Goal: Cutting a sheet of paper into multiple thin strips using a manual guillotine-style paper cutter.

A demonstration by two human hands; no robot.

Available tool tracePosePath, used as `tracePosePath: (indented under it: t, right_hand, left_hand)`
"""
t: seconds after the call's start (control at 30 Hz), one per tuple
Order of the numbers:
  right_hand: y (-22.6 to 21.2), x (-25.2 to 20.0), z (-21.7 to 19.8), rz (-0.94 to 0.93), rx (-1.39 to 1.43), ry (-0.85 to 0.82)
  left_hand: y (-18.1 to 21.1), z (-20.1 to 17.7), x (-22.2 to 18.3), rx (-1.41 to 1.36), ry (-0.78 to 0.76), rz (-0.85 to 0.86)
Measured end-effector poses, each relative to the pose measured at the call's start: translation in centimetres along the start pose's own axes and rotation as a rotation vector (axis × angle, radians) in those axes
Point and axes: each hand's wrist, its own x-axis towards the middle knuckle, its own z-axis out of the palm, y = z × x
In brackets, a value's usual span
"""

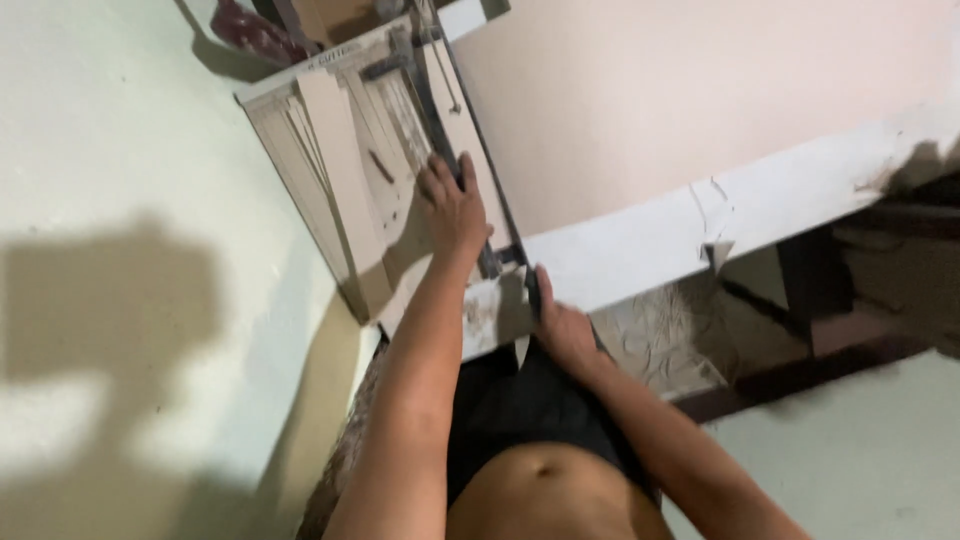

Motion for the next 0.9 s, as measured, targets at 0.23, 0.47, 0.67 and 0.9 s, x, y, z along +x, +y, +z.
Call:
tracePosePath:
  t: [0.23, 0.47, 0.67, 0.9]
  right_hand:
    - [-2.9, -9.1, -9.6, -0.043, 0.586, -0.038]
    - [10.9, 7.6, -5.5, 0.180, 1.429, 0.314]
    - [14.1, 9.3, -5.5, 0.209, 1.787, 0.387]
    - [10.8, 10.2, -1.4, 0.145, 1.468, 0.467]
  left_hand:
    - [-0.5, 0.4, -5.0, 0.127, 0.111, 0.308]
    - [-7.7, 4.3, -4.8, 0.478, 0.310, 0.895]
    - [-15.4, -0.2, -4.0, 0.775, -0.107, 0.601]
    - [-8.6, -3.6, -5.1, 0.391, -0.036, 0.421]
